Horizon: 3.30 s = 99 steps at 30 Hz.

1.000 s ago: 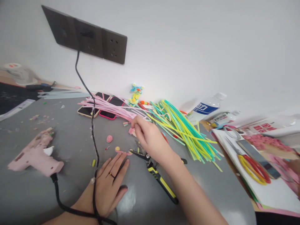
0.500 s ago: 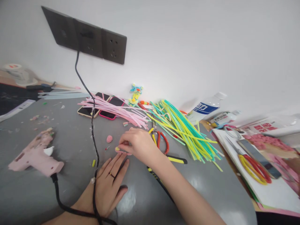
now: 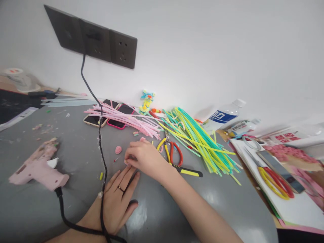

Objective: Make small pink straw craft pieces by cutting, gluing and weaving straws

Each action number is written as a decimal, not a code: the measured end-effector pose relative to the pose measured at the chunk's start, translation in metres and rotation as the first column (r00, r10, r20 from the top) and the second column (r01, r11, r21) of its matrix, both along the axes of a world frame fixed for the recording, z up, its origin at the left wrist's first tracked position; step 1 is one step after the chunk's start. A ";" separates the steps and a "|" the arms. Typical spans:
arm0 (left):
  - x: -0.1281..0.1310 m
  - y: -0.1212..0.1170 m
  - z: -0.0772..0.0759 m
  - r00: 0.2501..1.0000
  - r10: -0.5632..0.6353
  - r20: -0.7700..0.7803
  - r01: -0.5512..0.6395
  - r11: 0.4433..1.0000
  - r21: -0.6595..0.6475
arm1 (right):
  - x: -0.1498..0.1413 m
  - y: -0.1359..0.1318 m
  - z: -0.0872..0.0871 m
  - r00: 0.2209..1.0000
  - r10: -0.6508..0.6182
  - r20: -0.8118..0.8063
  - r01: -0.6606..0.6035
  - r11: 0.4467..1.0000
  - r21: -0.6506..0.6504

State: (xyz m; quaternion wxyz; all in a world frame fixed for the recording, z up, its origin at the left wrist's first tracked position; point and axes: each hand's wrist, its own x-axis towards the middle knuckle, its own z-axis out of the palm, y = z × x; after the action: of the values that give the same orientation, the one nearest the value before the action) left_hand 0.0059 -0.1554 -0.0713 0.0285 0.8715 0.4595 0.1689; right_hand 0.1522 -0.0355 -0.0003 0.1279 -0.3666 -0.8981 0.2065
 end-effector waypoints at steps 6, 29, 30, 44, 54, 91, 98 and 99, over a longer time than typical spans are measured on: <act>-0.001 0.000 -0.003 0.999 -0.010 0.037 0.009 1.000 0.015 | 0.006 0.001 0.009 0.998 -0.029 -0.053 0.030 0.999 0.025; 0.000 0.000 -0.002 1.000 0.000 0.027 0.000 1.000 0.001 | -0.004 -0.002 0.001 1.000 -0.011 0.028 0.011 1.000 0.008; 0.000 0.000 -0.002 1.000 -0.003 0.025 0.003 1.000 0.002 | -0.003 -0.001 0.004 1.000 -0.016 0.020 0.015 1.000 0.013; 0.001 0.000 -0.004 1.000 0.004 0.004 -0.004 0.999 0.037 | -0.002 -0.002 -0.003 1.000 -0.006 0.015 0.006 1.000 0.002; 0.000 0.000 -0.004 1.000 -0.003 0.000 0.003 0.999 0.038 | 0.000 0.000 0.010 0.999 -0.034 -0.037 0.034 0.999 0.003; 0.001 -0.001 -0.006 1.000 0.000 0.029 -0.001 0.999 0.034 | 0.000 -0.003 -0.007 0.999 -0.030 0.039 0.028 0.999 0.031; -0.001 0.000 -0.007 0.998 -0.016 0.057 0.015 1.000 0.024 | -0.001 -0.002 0.008 0.997 -0.055 0.051 0.055 0.998 0.006; -0.001 0.000 -0.007 0.998 -0.019 0.054 0.017 0.999 0.030 | 0.002 -0.003 0.014 0.997 -0.073 0.013 0.074 0.997 -0.007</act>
State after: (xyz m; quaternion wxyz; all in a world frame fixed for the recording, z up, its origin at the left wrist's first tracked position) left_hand 0.0052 -0.1558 -0.0781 0.0300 0.8711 0.4480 0.1991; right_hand 0.1543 -0.0382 0.0138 0.1286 -0.4011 -0.8841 0.2026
